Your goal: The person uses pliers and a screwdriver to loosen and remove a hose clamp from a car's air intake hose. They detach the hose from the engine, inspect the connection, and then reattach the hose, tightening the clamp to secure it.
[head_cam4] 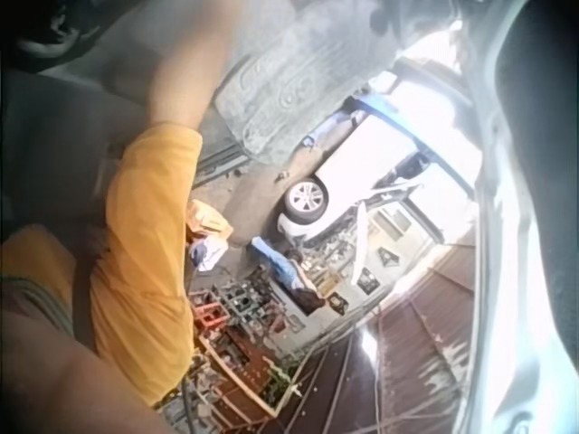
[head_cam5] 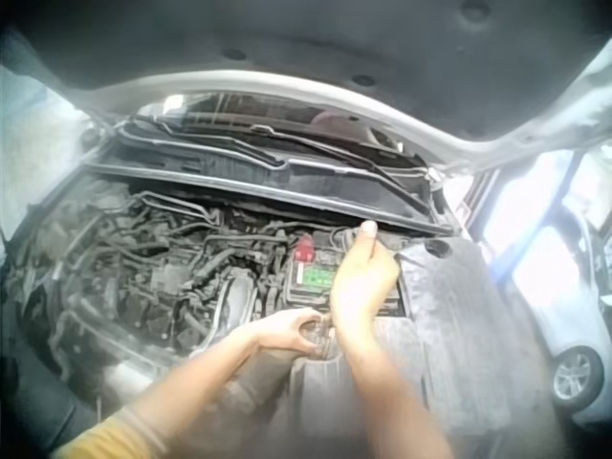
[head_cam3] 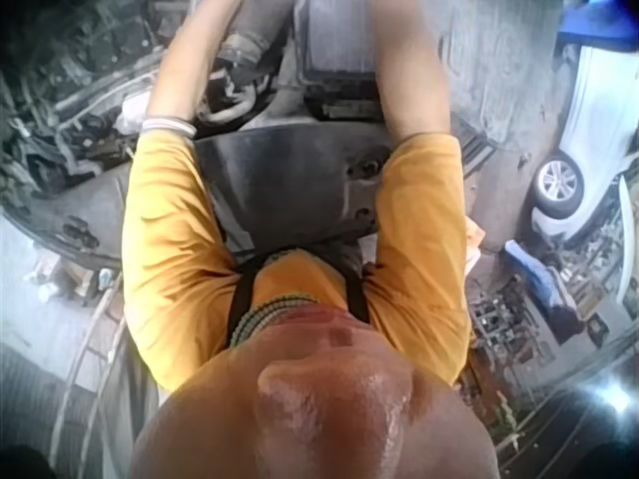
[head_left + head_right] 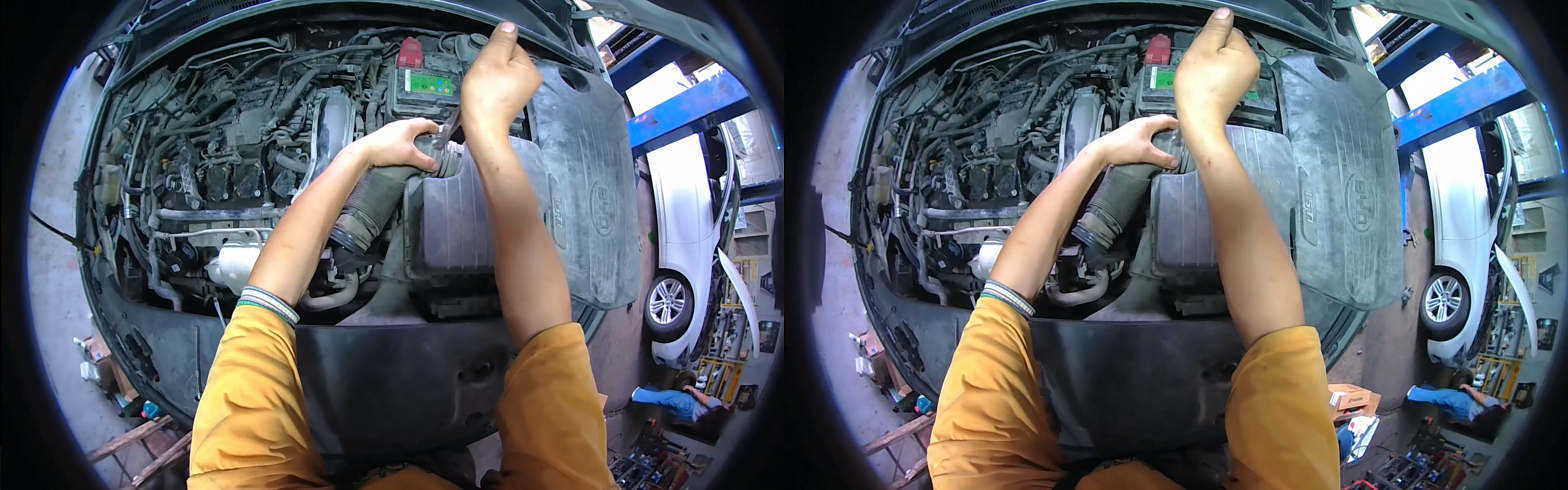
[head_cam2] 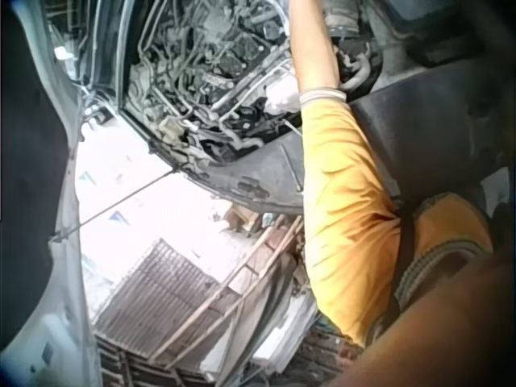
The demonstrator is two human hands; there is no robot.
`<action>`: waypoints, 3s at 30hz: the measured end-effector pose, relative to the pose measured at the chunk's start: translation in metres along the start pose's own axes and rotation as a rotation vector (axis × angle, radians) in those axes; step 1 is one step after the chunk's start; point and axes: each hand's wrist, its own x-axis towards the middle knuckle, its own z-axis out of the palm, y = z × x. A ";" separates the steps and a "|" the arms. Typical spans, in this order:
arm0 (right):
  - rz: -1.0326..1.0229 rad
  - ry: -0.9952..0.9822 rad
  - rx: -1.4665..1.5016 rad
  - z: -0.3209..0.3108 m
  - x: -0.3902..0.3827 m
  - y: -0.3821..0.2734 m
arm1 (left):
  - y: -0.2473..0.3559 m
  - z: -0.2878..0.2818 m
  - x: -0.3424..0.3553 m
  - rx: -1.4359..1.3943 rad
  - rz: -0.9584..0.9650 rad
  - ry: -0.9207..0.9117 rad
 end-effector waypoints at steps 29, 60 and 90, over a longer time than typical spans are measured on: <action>-0.033 -0.472 0.174 0.032 -0.042 -0.027 | -0.010 0.039 -0.081 -0.019 -0.222 0.421; 0.212 -0.446 0.520 0.014 -0.020 0.011 | 0.039 -0.023 -0.029 -0.396 0.098 0.327; -0.059 -0.951 -0.338 -0.285 -0.285 -0.089 | 0.188 0.105 -0.299 0.413 -0.082 0.277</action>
